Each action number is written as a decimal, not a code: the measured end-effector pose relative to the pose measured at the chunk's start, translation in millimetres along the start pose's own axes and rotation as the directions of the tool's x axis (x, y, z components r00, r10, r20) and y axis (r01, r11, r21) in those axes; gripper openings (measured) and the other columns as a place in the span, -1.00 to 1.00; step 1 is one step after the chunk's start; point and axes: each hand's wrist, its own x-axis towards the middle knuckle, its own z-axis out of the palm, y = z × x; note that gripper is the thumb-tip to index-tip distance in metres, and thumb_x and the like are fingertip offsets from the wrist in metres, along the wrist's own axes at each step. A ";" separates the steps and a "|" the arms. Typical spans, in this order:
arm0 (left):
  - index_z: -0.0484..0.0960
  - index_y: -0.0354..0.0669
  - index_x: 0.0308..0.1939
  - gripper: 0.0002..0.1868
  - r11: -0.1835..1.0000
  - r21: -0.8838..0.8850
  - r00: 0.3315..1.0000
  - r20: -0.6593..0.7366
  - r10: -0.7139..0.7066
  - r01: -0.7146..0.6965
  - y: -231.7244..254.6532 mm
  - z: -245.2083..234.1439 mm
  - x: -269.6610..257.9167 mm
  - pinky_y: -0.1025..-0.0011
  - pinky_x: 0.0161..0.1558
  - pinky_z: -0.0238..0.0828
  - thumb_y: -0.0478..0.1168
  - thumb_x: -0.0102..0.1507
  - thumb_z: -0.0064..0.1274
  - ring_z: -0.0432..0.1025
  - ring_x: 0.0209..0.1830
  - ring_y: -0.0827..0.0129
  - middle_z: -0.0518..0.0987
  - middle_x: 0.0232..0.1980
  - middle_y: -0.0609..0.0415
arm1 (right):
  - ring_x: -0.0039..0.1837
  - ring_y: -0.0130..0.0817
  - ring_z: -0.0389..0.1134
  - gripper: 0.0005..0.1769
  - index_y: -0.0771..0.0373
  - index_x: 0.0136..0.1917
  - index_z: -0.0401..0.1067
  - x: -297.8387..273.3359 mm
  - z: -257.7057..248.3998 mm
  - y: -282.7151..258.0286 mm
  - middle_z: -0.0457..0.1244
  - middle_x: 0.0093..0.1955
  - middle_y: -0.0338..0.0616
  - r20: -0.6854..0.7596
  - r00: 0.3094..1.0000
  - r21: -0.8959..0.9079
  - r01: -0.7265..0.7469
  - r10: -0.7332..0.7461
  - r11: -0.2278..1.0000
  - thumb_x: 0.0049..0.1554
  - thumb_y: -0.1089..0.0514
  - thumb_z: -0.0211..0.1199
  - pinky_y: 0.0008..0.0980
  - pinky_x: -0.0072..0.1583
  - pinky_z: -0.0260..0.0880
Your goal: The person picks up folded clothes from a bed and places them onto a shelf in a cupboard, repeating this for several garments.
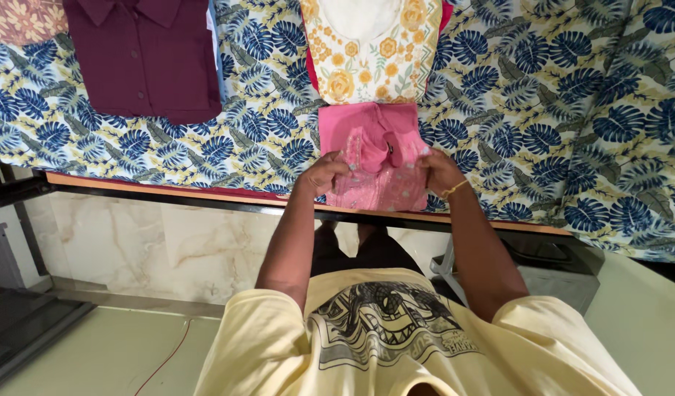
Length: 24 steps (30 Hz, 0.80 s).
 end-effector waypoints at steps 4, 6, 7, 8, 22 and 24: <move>0.25 -0.02 0.21 -0.29 0.990 -0.143 0.994 -0.107 -0.004 -0.011 46.3 29.9 -25.1 0.21 0.01 0.64 -0.47 0.03 0.14 0.59 -0.15 0.13 0.57 -0.16 -0.06 | -0.19 -0.34 0.42 -0.92 0.31 -0.12 0.44 -5.0 21.5 -25.9 0.38 -0.23 -0.15 0.169 0.980 0.090 0.088 -0.102 0.992 0.23 0.30 0.16 -0.31 -0.04 0.50; 0.29 -0.24 0.28 -0.33 0.989 -0.142 0.959 -0.284 0.001 -0.043 71.1 46.7 -29.9 0.16 -0.03 0.57 -0.37 0.09 0.16 0.56 -0.11 0.16 0.58 -0.12 -0.04 | -0.07 -0.43 0.46 -0.90 0.28 -0.02 0.46 -0.1 49.9 -42.4 0.41 -0.12 -0.22 -0.023 0.994 0.130 0.105 -0.103 0.986 0.19 0.28 0.17 -0.38 0.07 0.50; 0.31 -0.35 0.31 -0.32 0.989 -0.139 0.929 -0.371 0.003 -0.059 79.3 50.3 -26.5 0.13 -0.05 0.54 -0.32 0.13 0.17 0.55 -0.09 0.17 0.59 -0.10 -0.03 | -0.07 -0.15 0.36 -0.84 0.30 0.08 0.48 9.3 67.6 -46.0 0.38 -0.09 -0.02 -0.199 0.974 -0.125 0.082 -0.106 0.989 0.24 0.22 0.21 -0.23 0.01 0.37; 0.34 -0.34 0.32 -0.34 0.995 0.057 0.884 -0.456 0.103 -0.087 83.4 50.1 -20.1 0.15 0.00 0.53 -0.29 0.15 0.17 0.55 -0.05 0.14 0.60 -0.04 -0.05 | -0.07 0.13 0.28 -0.76 0.31 0.17 0.50 20.4 82.1 -49.9 0.35 -0.05 0.19 -0.363 0.920 -0.363 0.006 -0.147 0.932 0.28 0.16 0.24 -0.07 -0.05 0.25; 0.41 -0.38 0.26 -0.23 0.838 0.543 0.705 -0.613 0.356 0.049 -10.1 55.5 -3.3 0.27 -0.12 0.61 -0.08 0.05 0.30 0.63 -0.21 0.21 0.71 -0.03 -0.19 | 0.14 0.06 0.35 -0.16 0.42 0.39 0.23 2.4 94.3 11.8 0.29 0.22 0.24 -0.395 0.750 -0.875 -0.132 -0.530 0.465 -0.03 0.10 0.55 -0.08 0.14 0.38; 0.58 -0.38 0.13 -0.33 0.893 0.448 0.810 -0.541 0.227 0.050 -6.8 44.2 -8.4 0.31 -0.21 0.57 -0.03 0.06 0.34 0.60 -0.26 0.31 0.72 -0.11 -0.08 | -0.12 -0.12 0.42 -0.41 0.40 0.30 0.37 6.5 81.3 1.3 0.36 0.06 0.15 -0.523 0.818 -0.671 -0.222 -0.240 0.708 0.09 0.12 0.46 -0.12 -0.06 0.43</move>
